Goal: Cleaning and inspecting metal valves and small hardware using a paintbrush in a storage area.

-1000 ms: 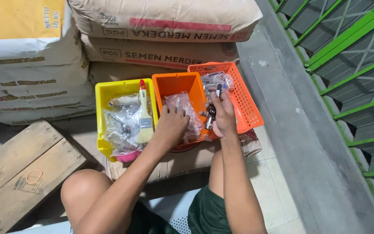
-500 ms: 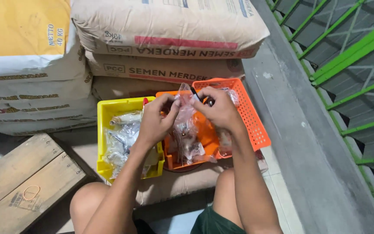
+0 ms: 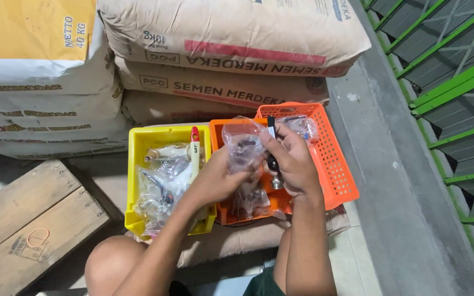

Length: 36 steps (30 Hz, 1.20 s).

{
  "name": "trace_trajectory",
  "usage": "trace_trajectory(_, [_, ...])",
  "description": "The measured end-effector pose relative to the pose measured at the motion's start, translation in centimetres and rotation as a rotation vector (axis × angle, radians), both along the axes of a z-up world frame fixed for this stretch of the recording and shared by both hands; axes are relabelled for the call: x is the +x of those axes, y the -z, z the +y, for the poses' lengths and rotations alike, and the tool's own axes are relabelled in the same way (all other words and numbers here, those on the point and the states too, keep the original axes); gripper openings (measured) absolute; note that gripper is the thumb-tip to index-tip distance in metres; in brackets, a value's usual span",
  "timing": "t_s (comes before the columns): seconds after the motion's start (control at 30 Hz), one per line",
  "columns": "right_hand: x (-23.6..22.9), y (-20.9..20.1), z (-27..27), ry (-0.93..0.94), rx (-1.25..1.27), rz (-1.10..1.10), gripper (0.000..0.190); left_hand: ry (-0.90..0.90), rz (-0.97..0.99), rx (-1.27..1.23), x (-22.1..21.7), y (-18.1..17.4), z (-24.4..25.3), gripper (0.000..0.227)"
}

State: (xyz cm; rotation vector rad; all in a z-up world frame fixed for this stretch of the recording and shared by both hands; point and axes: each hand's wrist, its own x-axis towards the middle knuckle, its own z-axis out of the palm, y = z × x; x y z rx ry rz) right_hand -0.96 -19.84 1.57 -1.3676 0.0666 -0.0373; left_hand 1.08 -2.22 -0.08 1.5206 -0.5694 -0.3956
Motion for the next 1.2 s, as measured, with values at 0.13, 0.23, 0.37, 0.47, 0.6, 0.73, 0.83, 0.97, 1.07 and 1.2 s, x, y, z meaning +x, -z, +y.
trace_trajectory(0.13, [0.3, 1.0, -1.1, -0.078, 0.208, -0.072, 0.054, -0.169, -0.035, -0.055, 1.2, 2.7, -0.4, 0.032])
trace_trajectory(0.23, [0.0, 0.3, -0.9, 0.056, 0.149, -0.132, 0.061, -0.258, 0.064, -0.105, 1.8, 3.5, -0.1, 0.034])
trace_trajectory(0.37, [0.3, 1.0, -0.9, 0.162, -0.141, -0.343, 0.083, -0.232, 0.317, -0.237, 0.7, 2.0, 0.1, 0.05])
trace_trajectory(0.47, [0.0, 1.1, 0.8, 0.222, -0.216, -0.41, 0.084, -0.168, 0.461, -0.386, 0.4, 2.9, -0.1, 0.057])
trace_trajectory(0.6, [0.0, 1.1, 3.5, 0.296, -0.509, -0.431, 0.078, -0.115, 0.505, -0.44, 0.1, 2.0, 0.2, 0.06])
trace_trajectory(0.73, [0.5, 2.7, 4.5, 0.225, -0.539, -0.341, 0.065, -0.171, 0.477, -0.48, 1.1, 4.2, 0.2, 0.064])
trace_trajectory(0.83, [0.7, 3.0, 4.6, 0.205, -0.606, -0.309, 0.033, -0.12, 0.311, -0.333, 1.4, 3.7, 0.7, 0.046])
trace_trajectory(0.97, [1.0, 2.5, 2.7, 0.324, -0.489, -0.308, 0.017, -0.202, -0.054, -0.116, 1.1, 1.7, 1.2, 0.035])
trace_trajectory(1.07, [0.9, 1.3, 0.6, 0.431, -0.299, -0.259, 0.022, -0.252, -0.266, -0.015, 1.2, 1.8, 2.1, 0.033])
trace_trajectory(1.2, [-0.5, 0.3, -3.4, 0.278, -0.077, -0.199, 0.037, -0.226, -0.462, 0.135, 0.9, 0.1, 2.9, 0.037])
